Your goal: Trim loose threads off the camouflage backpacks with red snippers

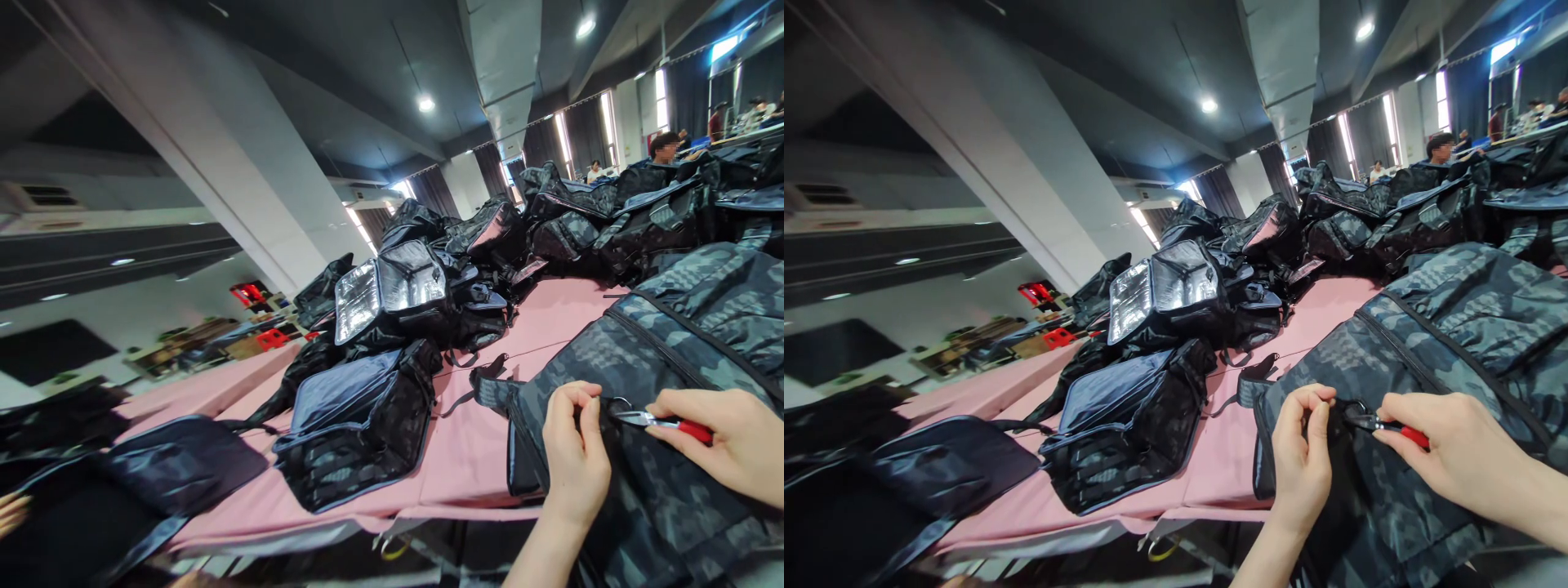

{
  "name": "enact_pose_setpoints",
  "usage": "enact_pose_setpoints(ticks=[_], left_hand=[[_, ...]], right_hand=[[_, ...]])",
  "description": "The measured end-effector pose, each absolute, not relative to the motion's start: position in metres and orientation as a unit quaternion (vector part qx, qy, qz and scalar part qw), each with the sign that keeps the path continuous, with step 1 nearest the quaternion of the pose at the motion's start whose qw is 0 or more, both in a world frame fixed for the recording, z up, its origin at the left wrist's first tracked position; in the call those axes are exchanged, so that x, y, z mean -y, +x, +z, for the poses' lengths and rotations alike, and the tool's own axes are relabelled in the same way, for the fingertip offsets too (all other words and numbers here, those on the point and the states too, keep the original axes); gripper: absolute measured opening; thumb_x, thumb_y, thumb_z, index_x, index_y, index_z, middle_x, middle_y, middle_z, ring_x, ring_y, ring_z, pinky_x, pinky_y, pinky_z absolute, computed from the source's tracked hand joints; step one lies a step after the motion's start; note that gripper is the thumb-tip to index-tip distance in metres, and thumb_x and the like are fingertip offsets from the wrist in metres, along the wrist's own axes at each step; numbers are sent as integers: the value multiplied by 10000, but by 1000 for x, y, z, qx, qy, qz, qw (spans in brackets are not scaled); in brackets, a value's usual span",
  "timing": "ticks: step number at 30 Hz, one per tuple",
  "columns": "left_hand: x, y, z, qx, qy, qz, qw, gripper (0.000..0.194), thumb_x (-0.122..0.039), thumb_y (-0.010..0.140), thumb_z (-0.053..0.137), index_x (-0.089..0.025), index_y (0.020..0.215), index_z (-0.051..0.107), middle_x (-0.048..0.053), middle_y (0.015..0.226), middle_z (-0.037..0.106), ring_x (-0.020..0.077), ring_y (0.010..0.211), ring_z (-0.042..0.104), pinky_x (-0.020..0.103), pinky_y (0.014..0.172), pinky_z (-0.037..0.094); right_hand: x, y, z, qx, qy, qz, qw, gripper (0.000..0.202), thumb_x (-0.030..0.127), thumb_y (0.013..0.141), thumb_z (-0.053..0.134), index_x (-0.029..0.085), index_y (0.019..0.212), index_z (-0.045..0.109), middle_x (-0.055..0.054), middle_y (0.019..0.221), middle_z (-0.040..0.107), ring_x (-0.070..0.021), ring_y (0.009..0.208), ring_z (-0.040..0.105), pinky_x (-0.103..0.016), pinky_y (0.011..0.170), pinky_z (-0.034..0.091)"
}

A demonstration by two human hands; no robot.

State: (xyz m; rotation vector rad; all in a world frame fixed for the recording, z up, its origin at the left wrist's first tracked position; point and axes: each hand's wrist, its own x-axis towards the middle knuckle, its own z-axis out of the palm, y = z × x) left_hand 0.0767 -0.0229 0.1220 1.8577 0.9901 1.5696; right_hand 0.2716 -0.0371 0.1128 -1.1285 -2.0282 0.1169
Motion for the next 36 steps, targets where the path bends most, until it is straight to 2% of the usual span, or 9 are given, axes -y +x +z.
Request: enact_pose_setpoints(ticks=[2, 6, 9, 11, 14, 20, 27, 30, 36], left_hand=[[23, 75, 121, -336, 640, 621, 302, 171, -278, 980, 426, -180, 872, 515, 35, 881, 598, 100, 721, 595, 236, 695, 495], [20, 57, 122, -253, 577, 701, 334, 240, -404, 896, 598, -212, 887, 455, -53, 674, 509, 51, 491, 452, 150, 462, 377], [12, 37, 126, -298, 599, 696, 262, 199, -376, 887, 613, -196, 874, 530, -37, 655, 519, 72, 557, 487, 165, 530, 420], [5, 26, 130, -362, 641, 652, 182, 118, -283, 901, 588, -190, 970, 613, 23, 819, 626, 108, 713, 574, 210, 658, 481], [-4, 21, 134, -412, 718, 551, 103, 164, -195, 886, 589, -209, 1026, 675, 51, 962, 680, 157, 875, 617, 276, 778, 499], [-12, 36, 136, -478, 765, 431, 16, 58, -162, 849, 643, -202, 832, 682, 7, 825, 662, 160, 811, 617, 286, 753, 483], [-18, 41, 135, -447, 818, 332, -147, 92, -134, 887, 501, -176, 839, 568, 43, 825, 610, 193, 754, 571, 309, 657, 417], [-20, 40, 133, -453, 816, 345, -96, 95, -140, 897, 439, -183, 834, 496, 50, 818, 568, 193, 723, 537, 303, 628, 395], [-15, 32, 127, -441, 719, 523, 121, 193, -233, 968, 331, -209, 783, 382, 17, 790, 462, 157, 744, 472, 275, 687, 392]], right_hand=[[37, 276, 111, 791, -465, 77, 391, 241, 448, 960, 491, 240, 926, 608, 11, 819, 671, -142, 654, 634, -231, 567, 473], [38, 281, 106, 774, -474, 74, 414, 218, 461, 927, 548, 258, 991, 593, 16, 905, 683, -165, 733, 664, -233, 599, 512], [39, 282, 103, 768, -481, 54, 418, 195, 465, 936, 534, 286, 998, 579, 30, 909, 685, -165, 733, 670, -232, 610, 518], [39, 281, 102, 767, -488, 43, 414, 176, 465, 943, 522, 305, 998, 571, 41, 906, 685, -163, 738, 673, -227, 614, 516], [40, 282, 99, 766, -497, 42, 407, 179, 478, 938, 526, 325, 1021, 565, 40, 930, 687, -174, 760, 676, -231, 626, 517], [39, 283, 96, 763, -507, 65, 395, 210, 488, 937, 514, 314, 1035, 577, 21, 955, 687, -204, 791, 680, -251, 640, 531], [39, 281, 102, 769, -490, 60, 405, 253, 496, 933, 526, 271, 1014, 607, 8, 923, 689, -191, 733, 675, -247, 607, 532], [39, 281, 100, 766, -493, 52, 409, 269, 509, 923, 537, 263, 1002, 613, 14, 904, 694, -186, 713, 674, -243, 575, 522], [37, 284, 103, 772, -491, 57, 400, 263, 510, 927, 538, 262, 990, 595, 29, 915, 692, -167, 750, 672, -221, 601, 511]])
